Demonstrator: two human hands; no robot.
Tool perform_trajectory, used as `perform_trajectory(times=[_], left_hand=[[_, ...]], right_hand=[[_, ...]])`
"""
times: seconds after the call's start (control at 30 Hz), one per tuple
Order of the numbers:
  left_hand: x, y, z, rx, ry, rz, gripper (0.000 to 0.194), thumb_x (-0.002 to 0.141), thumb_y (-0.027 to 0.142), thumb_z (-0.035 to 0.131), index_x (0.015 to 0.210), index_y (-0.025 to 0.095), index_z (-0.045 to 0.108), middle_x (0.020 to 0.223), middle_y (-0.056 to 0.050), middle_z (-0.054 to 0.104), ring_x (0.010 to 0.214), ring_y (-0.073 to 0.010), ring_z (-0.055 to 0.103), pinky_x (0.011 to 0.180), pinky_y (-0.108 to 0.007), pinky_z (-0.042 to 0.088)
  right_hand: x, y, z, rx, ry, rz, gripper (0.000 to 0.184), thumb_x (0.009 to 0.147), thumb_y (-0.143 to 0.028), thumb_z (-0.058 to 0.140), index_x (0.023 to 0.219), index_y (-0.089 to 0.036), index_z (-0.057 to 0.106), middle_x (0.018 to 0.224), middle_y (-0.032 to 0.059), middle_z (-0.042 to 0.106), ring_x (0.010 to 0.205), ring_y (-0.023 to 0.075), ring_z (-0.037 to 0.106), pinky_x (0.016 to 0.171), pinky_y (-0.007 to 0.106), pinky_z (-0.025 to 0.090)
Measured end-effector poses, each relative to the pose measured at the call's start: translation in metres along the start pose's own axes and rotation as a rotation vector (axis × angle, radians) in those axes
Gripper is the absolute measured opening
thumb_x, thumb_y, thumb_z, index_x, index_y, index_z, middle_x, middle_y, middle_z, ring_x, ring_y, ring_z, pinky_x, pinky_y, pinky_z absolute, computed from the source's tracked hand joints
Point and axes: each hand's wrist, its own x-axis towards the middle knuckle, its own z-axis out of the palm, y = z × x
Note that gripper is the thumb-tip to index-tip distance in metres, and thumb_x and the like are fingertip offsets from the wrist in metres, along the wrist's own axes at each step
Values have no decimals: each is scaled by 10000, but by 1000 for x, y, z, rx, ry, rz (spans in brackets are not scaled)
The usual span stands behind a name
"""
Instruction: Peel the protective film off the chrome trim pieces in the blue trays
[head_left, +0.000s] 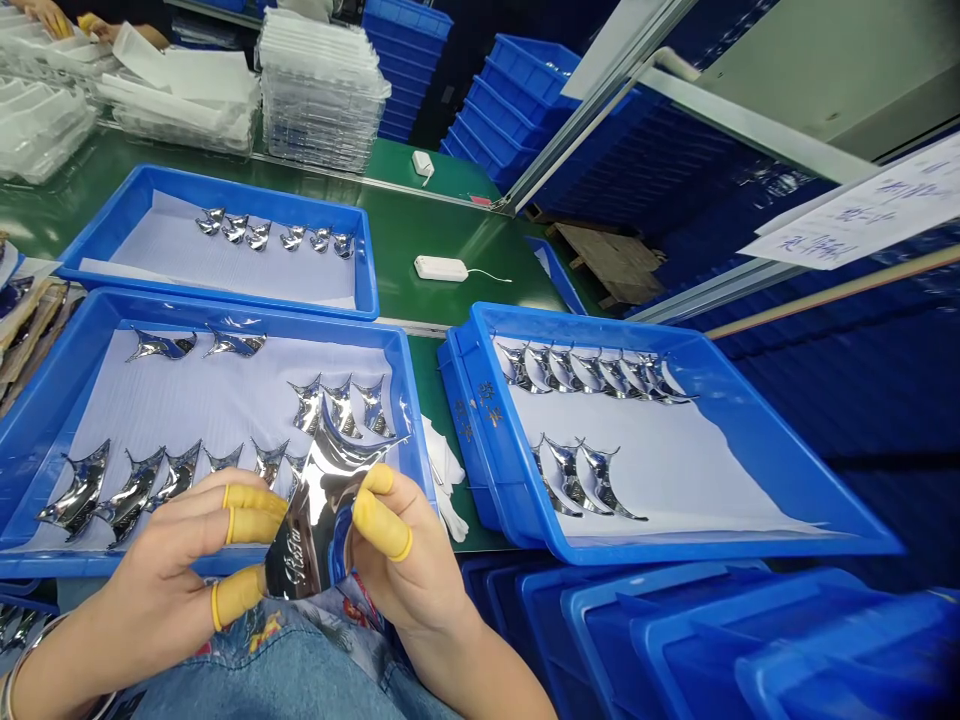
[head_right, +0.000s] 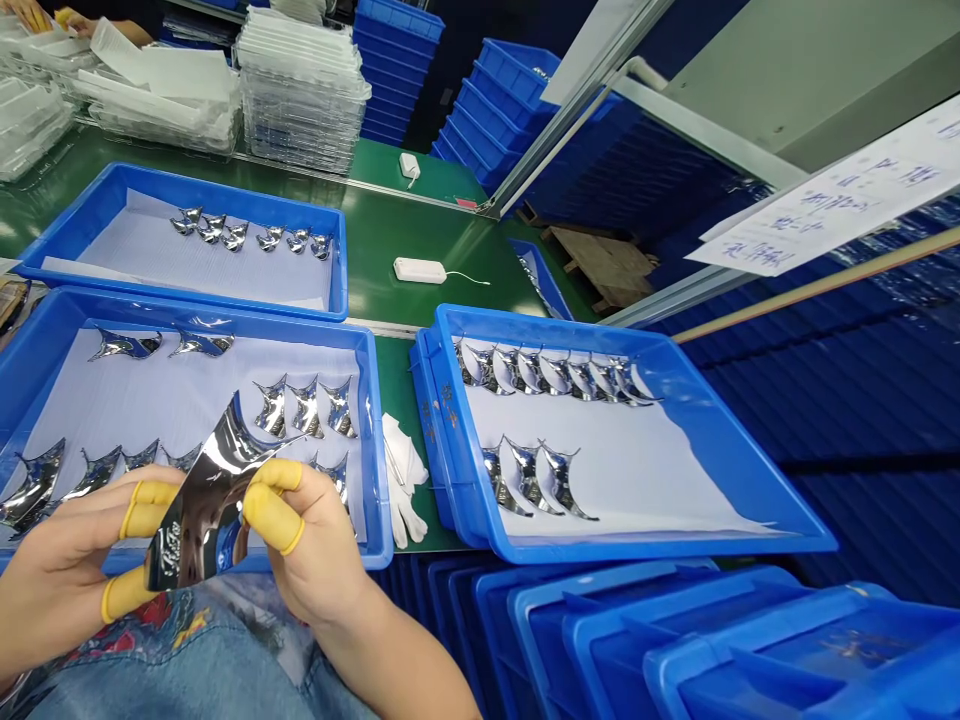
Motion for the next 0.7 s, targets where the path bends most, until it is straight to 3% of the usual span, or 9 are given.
perform_trajectory(times=[0.43, 0.7], left_hand=[[3, 5, -2, -35, -3, 70, 267, 800, 8, 673, 969, 214, 681, 955, -34, 719, 944, -188, 633, 865, -312, 553], [2, 6, -2, -40, -7, 114, 119, 902, 159, 651, 1006, 212, 673, 908, -26, 706, 891, -167, 635, 869, -299, 527]], right_hand=[[-2, 0, 0, 88, -30, 2, 297, 700, -438, 865, 749, -206, 686, 651, -16, 613, 512, 107, 488, 512, 238, 419], [-1, 2, -1, 153, -50, 50, 271, 717, -407, 862, 747, -202, 687, 631, -17, 614, 521, 112, 541, 524, 229, 416]])
